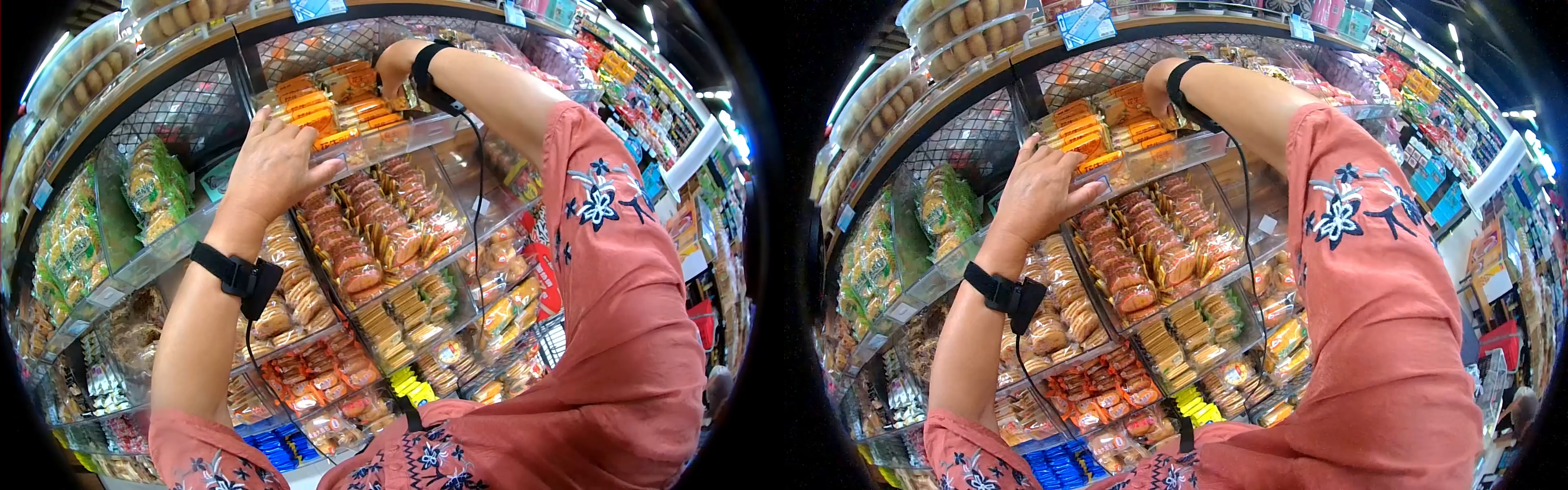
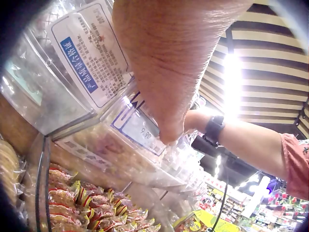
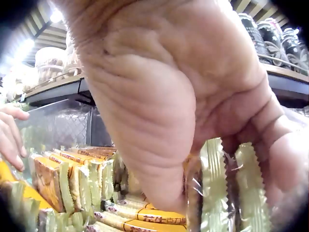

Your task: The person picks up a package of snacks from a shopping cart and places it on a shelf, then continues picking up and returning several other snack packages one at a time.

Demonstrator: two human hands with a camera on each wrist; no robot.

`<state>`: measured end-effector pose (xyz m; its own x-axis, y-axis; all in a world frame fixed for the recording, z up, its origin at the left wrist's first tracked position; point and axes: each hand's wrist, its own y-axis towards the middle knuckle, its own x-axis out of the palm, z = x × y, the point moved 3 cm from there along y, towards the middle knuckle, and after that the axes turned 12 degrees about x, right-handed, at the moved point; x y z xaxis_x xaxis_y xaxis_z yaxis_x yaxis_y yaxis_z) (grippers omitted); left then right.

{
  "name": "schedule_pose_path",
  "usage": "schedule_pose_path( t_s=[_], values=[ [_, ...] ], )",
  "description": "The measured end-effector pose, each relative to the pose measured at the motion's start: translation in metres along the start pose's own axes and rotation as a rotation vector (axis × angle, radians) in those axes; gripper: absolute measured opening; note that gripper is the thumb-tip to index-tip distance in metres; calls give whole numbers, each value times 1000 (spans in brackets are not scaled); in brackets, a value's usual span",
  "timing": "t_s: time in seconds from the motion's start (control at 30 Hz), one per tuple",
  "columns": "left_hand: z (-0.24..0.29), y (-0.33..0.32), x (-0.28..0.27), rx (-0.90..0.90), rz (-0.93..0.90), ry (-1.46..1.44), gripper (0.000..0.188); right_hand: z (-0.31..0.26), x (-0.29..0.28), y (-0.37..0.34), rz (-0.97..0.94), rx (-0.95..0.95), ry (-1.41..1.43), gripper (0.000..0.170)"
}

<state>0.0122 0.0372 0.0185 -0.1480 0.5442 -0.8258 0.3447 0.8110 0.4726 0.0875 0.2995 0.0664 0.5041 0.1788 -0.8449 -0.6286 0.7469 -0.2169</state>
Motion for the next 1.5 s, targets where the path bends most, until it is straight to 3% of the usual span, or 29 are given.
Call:
schedule_pose_path(
  t_s=[0.23, 0.43, 0.6, 0.63, 0.7, 0.77, 0.97, 1.23, 1.5],
  values=[
    [1, -1, 0, 9, 17, 9, 51, 14, -11, -11, 125, 94, 16, 37],
    [0, -1, 0, 2, -9, 23, 50, -4, 11, 15, 14, 36, -77, 14],
    [0, 0, 0, -13, -38, 13, 50, 1, 18, 27, 23, 8, -61, 34],
    [0, 0, 0, -6, -30, 15, 50, 0, 7, -2, 37, -7, -59, 45],
    [-1, -1, 0, -1, -25, 16, 49, 4, -4, -35, 82, 18, 38, 47],
    [0, 0, 0, -6, -36, 10, 50, 4, -11, -61, 17, 44, 115, 47],
    [-1, -1, 1, -19, -32, 7, 50, 8, 14, -35, 114, -112, -12, 36],
    [-1, 0, -1, -14, -49, 13, 49, 3, 13, -36, -108, -9, 178, 37],
    [1, 0, -1, -10, -37, 5, 48, 1, 17, -49, -51, -45, 117, 35]
  ],
)
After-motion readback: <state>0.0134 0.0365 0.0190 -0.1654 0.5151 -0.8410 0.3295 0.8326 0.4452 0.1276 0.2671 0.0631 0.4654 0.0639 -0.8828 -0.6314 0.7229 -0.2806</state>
